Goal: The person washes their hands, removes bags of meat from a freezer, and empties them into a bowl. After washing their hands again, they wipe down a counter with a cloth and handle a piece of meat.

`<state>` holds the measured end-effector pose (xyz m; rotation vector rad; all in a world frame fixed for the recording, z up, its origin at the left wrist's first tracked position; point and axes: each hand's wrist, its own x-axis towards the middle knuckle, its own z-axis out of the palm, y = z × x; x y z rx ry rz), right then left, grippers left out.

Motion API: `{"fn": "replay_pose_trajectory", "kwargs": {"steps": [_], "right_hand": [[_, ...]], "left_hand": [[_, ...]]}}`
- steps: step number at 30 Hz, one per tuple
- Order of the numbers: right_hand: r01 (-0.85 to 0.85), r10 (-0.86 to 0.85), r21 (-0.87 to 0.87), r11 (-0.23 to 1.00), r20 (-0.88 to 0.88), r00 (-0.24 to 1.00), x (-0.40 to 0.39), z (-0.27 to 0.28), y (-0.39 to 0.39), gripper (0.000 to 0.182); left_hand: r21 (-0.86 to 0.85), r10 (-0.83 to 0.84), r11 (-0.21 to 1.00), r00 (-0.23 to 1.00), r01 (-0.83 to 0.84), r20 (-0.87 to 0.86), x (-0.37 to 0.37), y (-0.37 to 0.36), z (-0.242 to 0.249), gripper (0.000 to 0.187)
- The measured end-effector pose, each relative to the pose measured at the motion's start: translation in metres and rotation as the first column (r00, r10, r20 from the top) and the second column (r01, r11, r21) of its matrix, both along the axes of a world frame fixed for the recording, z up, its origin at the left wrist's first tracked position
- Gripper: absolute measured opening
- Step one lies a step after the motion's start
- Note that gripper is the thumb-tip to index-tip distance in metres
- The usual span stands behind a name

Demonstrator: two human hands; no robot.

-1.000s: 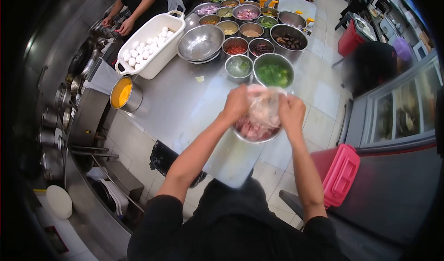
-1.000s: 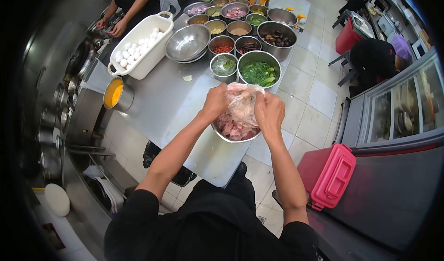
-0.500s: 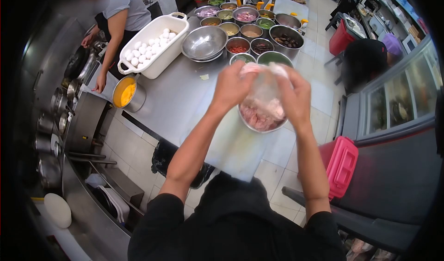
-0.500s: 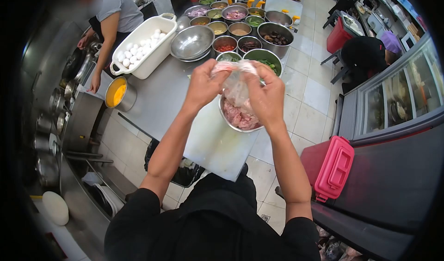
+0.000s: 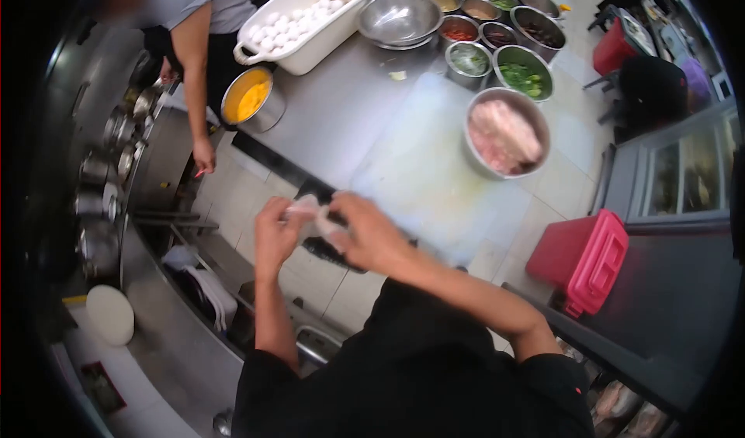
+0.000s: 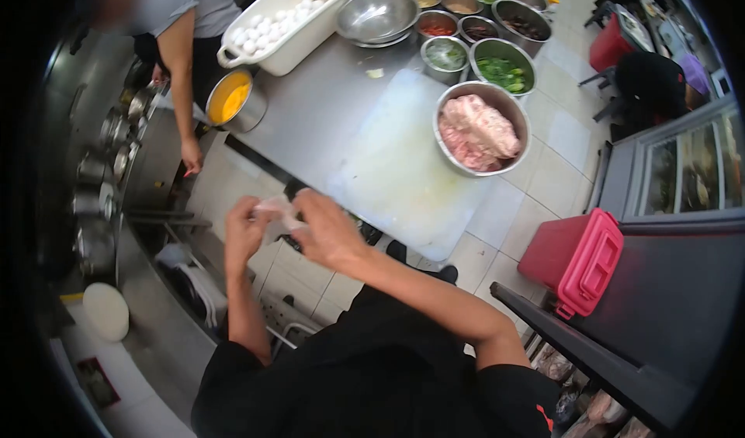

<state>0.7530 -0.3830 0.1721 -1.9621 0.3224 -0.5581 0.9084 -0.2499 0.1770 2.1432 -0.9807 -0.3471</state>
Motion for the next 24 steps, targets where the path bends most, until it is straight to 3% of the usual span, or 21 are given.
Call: {"fn": "replay_pose_trajectory", "kwargs": {"steps": [2, 4, 5, 7, 8, 9, 10, 11, 12, 14, 16, 18, 19, 22, 24], "right_hand": [[0.044, -0.029, 0.156, 0.987, -0.097, 0.995, -0.012, -0.008, -0.007, 0.034], [0.183, -0.175, 0.115, 0.976, -0.076, 0.982, -0.038, 0.0, -0.021, 0.031], [0.228, -0.226, 0.053, 0.972, -0.037, 0.973, -0.054, 0.001, -0.032, 0.03], [0.312, -0.311, 0.091, 0.946, -0.027, 0.95, -0.095, 0.019, -0.041, 0.031], [0.376, -0.376, 0.102, 0.921, -0.023, 0.926, -0.122, 0.029, -0.042, 0.031], [0.404, -0.406, 0.094, 0.91, -0.002, 0.914, -0.151, 0.039, -0.041, 0.029], [0.435, -0.44, 0.108, 0.894, 0.017, 0.898, -0.182, 0.051, -0.036, 0.025], [0.461, -0.466, 0.074, 0.884, 0.058, 0.883, -0.216, 0.06, -0.029, 0.023], [0.502, -0.503, 0.038, 0.864, 0.087, 0.86, -0.254, 0.07, -0.022, 0.021], [0.592, -0.587, -0.03, 0.806, 0.089, 0.804, -0.332, 0.103, 0.006, 0.019], [0.712, -0.703, -0.042, 0.701, 0.131, 0.699, -0.408, 0.124, 0.043, 0.019], [0.835, -0.825, -0.009, 0.55, 0.154, 0.544, -0.478, 0.135, 0.088, 0.019], [0.903, -0.889, -0.025, 0.429, 0.165, 0.427, -0.513, 0.138, 0.106, 0.019], [0.997, -0.979, -0.009, 0.072, 0.19, 0.072, -0.604, 0.129, 0.169, 0.018], [0.984, -0.963, 0.087, -0.156, 0.21, -0.171, -0.66, 0.116, 0.204, 0.018]], "left_hand": [[0.096, -0.025, 0.995, 0.997, 0.018, 0.07, 0.01, 0.017, -0.054, 0.019], [0.116, -0.08, 0.991, 0.992, 0.068, 0.099, 0.021, 0.035, -0.13, 0.025], [0.162, -0.075, 0.986, 0.978, 0.044, 0.193, 0.019, 0.045, -0.158, 0.027], [0.204, -0.106, 0.979, 0.92, 0.029, 0.378, 0.011, 0.057, -0.196, 0.03], [0.263, -0.154, 0.962, 0.936, 0.069, 0.317, 0.006, 0.06, -0.202, 0.036], [0.415, -0.134, 0.905, 0.988, 0.093, 0.07, -0.016, 0.046, -0.172, 0.034], [0.51, -0.215, 0.84, 0.977, 0.188, -0.006, -0.04, 0.028, -0.144, 0.028], [0.416, -0.334, 0.857, 0.943, 0.303, 0.001, -0.062, 0.02, -0.142, 0.024], [0.452, -0.429, 0.815, 0.902, 0.362, 0.052, -0.092, 0.005, -0.13, 0.026], [0.34, -0.57, 0.768, 0.821, 0.543, -0.023, -0.186, -0.035, -0.059, 0.022], [0.192, -0.734, 0.658, 0.677, 0.728, -0.05, -0.271, -0.06, -0.032, 0.018], [-0.03, -0.877, 0.465, 0.455, 0.885, -0.153, -0.358, -0.077, -0.008, 0.016], [-0.076, -0.95, 0.302, 0.295, 0.95, -0.099, -0.402, -0.084, 0.005, 0.015], [-0.206, -0.987, -0.078, -0.105, 0.975, -0.12, -0.528, -0.088, 0.03, 0.016], [-0.263, -0.938, -0.232, -0.287, 0.936, -0.195, -0.612, -0.08, 0.031, 0.024]]}}
